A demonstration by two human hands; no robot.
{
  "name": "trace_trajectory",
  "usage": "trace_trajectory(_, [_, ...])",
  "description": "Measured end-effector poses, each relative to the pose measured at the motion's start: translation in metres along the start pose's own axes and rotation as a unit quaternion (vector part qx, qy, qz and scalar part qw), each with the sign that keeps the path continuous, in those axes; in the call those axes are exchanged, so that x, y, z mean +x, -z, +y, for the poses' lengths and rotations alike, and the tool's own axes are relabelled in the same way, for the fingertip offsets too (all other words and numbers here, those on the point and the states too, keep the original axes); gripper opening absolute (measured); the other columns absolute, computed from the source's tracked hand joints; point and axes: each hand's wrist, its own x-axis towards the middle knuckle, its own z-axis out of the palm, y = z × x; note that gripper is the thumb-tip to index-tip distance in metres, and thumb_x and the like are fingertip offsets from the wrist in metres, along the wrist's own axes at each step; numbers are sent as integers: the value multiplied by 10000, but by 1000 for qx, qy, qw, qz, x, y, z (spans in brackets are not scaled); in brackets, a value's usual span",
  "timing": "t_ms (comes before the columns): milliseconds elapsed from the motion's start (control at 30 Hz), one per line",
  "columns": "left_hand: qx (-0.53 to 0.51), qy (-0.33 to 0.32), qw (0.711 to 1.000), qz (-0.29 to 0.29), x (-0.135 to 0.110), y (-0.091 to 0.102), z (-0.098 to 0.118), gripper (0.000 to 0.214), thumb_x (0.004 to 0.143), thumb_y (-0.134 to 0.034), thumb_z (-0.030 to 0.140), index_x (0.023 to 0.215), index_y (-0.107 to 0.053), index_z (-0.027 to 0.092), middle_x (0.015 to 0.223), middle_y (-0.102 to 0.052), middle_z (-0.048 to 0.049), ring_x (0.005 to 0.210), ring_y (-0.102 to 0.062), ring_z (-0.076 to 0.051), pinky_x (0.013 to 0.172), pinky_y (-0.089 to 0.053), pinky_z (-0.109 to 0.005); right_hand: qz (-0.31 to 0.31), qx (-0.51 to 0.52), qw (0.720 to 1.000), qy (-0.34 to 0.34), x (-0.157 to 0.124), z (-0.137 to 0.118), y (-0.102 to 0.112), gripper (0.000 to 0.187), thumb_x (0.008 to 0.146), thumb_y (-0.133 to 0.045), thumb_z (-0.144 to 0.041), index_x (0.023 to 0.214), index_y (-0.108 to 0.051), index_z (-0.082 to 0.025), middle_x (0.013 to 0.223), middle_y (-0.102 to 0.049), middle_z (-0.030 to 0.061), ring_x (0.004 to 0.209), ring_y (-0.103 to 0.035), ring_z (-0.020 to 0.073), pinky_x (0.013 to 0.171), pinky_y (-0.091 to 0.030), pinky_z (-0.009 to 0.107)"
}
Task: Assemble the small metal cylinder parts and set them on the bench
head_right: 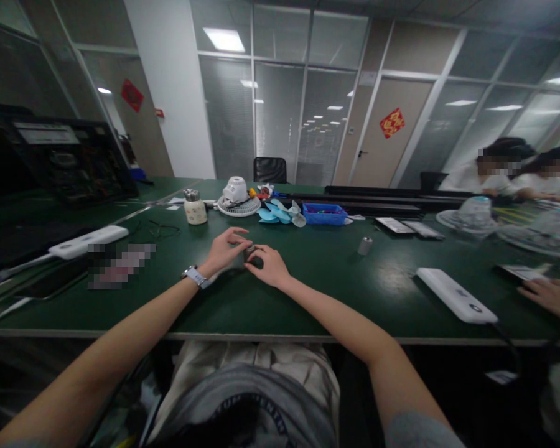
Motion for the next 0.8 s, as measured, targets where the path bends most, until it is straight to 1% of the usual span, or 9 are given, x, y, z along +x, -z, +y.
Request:
trace_trajectory(100, [12, 13, 1000, -9, 1, 2, 8, 334, 771, -658, 341, 1067, -581, 207, 880, -739, -35, 889, -678, -194, 862, -478, -319, 59, 87, 987, -118, 7, 10, -5, 355, 710, -720, -456, 915, -556, -217, 1054, -629, 84, 1005, -599, 232, 897, -453, 421])
trace_trajectory(167, [21, 21, 1000, -4, 2, 1, 12, 320, 772, -658, 323, 1058, -571, 207, 885, -739, -36, 901, -677, -198, 863, -476, -324, 56, 141, 973, -171, 13, 16, -11, 470, 637, -775, -447, 954, -511, -221, 997, -647, 70, 953, -620, 225, 871, -467, 418])
trace_trajectory(267, [14, 27, 998, 47, 5, -1, 9, 357, 780, -650, 326, 1091, -533, 197, 888, -740, -43, 902, -676, -193, 828, -479, -309, 30, 191, 966, -175, 22, 16, -17, 470, 612, -796, -407, 941, -510, -229, 983, -666, 49, 970, -625, 211, 906, -454, 412])
trace_trajectory(367, [17, 31, 995, 96, 9, 2, -9, 382, 788, -640, 346, 1113, -506, 196, 893, -744, -45, 888, -678, -185, 776, -477, -284, 19, 206, 963, -173, 25, 12, -19, 402, 622, -790, -390, 882, -534, -222, 969, -677, 45, 961, -630, 203, 924, -450, 407])
trace_trajectory(433, [52, 54, 994, 81, 10, 7, -26, 389, 774, -655, 356, 1102, -515, 202, 876, -747, -43, 866, -683, -192, 768, -474, -291, 18, 224, 957, -184, 25, 11, -19, 376, 628, -787, -374, 862, -542, -212, 947, -684, 43, 933, -637, 196, 921, -457, 405])
trace_trajectory(533, [106, 99, 989, 9, 9, 13, -47, 393, 735, -694, 360, 1065, -542, 211, 846, -751, -40, 860, -689, -211, 770, -472, -305, 35, 278, 936, -212, 24, 14, -16, 353, 631, -792, -318, 869, -562, -194, 911, -693, 36, 886, -645, 183, 911, -469, 407])
trace_trajectory(633, [119, 132, 983, -36, 7, 15, -57, 399, 726, -704, 362, 1062, -548, 214, 863, -754, -42, 889, -686, -212, 793, -470, -309, 57, 379, 887, -257, 22, 19, -8, 287, 664, -780, -223, 883, -602, -168, 903, -701, 47, 871, -653, 172, 922, -470, 385])
trace_trajectory(733, [120, 130, 983, -50, 7, 14, -55, 411, 737, -694, 354, 1093, -536, 223, 893, -754, -37, 918, -680, -209, 828, -464, -315, 43, 510, 805, -300, 19, 21, 5, 129, 806, -666, -197, 908, -630, -127, 881, -709, 80, 841, -670, 165, 902, -489, 334])
trace_trajectory(800, [121, 121, 984, -55, 6, 13, -52, 427, 744, -688, 364, 1114, -527, 223, 913, -753, -41, 938, -676, -214, 849, -458, -323, 17, 578, 748, -326, 16, 20, 14, 169, 913, -529, -237, 951, -630, -107, 885, -712, 100, 803, -680, 157, 851, -515, 301])
